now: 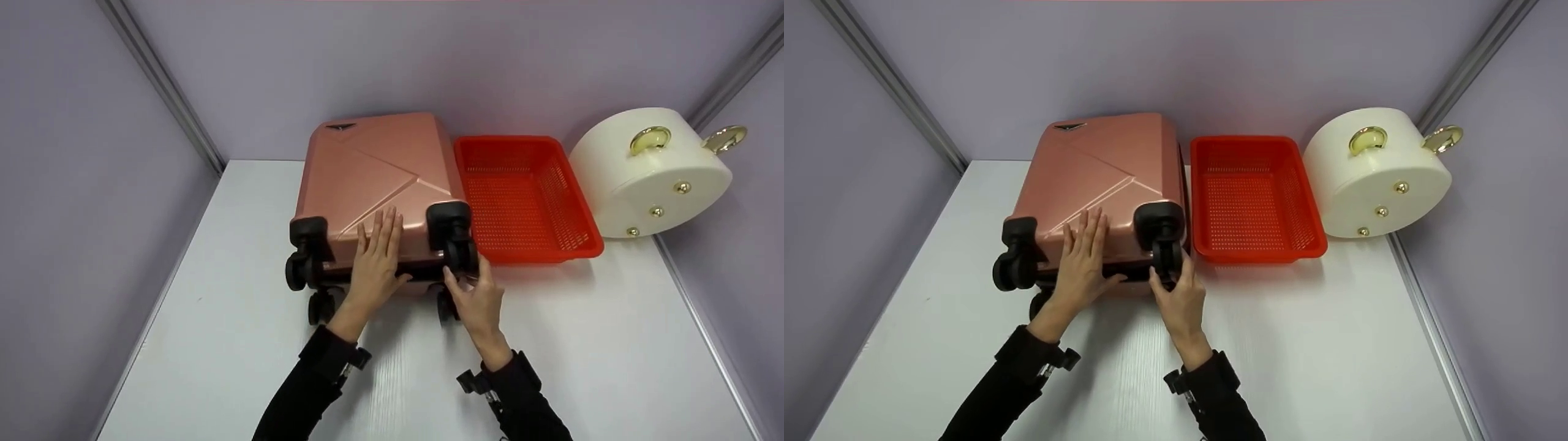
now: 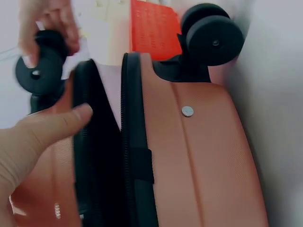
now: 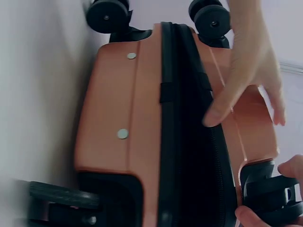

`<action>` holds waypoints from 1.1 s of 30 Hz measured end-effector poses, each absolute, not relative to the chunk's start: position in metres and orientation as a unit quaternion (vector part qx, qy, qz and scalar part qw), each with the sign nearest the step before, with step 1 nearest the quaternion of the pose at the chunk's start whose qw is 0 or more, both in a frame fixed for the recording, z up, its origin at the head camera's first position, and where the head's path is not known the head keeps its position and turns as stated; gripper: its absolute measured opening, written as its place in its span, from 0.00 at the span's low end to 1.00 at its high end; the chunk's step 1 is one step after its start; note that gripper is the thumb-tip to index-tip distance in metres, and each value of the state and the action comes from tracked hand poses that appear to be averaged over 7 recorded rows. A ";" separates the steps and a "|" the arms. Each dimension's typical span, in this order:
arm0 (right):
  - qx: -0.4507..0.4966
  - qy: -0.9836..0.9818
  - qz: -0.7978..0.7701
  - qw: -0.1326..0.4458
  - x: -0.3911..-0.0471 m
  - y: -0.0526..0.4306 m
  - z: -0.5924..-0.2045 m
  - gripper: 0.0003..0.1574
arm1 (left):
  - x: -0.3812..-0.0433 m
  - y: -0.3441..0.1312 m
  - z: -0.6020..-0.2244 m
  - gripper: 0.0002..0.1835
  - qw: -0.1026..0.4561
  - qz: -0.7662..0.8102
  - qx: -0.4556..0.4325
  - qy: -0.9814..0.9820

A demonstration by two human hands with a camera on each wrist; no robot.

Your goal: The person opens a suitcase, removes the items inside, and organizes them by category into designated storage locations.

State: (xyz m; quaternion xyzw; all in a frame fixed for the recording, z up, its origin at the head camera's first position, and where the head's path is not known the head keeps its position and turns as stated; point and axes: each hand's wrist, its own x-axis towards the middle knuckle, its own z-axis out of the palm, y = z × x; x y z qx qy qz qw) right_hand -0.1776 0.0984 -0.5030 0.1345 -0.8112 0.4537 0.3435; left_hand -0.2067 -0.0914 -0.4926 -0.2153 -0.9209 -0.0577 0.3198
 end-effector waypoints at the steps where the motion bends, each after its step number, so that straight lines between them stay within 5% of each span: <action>1: 0.138 -0.811 0.451 0.347 -0.178 0.098 -0.501 0.29 | -0.207 -0.091 -0.492 0.72 0.321 -0.043 -0.209 -0.923; 12: 0.158 -0.792 0.465 0.363 -0.175 0.091 -0.485 0.32 | -0.214 -0.095 -0.491 0.60 0.415 -0.032 -0.231 -0.880; 22: 0.251 -0.763 0.481 0.350 -0.185 0.082 -0.511 0.42 | -0.214 -0.113 -0.471 0.65 0.453 -0.132 -0.200 -0.859; 28: 0.270 -0.847 0.350 0.297 -0.197 0.085 -0.549 0.35 | -0.212 -0.133 -0.456 0.61 0.484 -0.215 -0.182 -0.829; 33: 0.293 -0.869 0.288 0.277 -0.205 0.090 -0.561 0.17 | -0.209 -0.157 -0.444 0.57 0.514 -0.284 -0.159 -0.794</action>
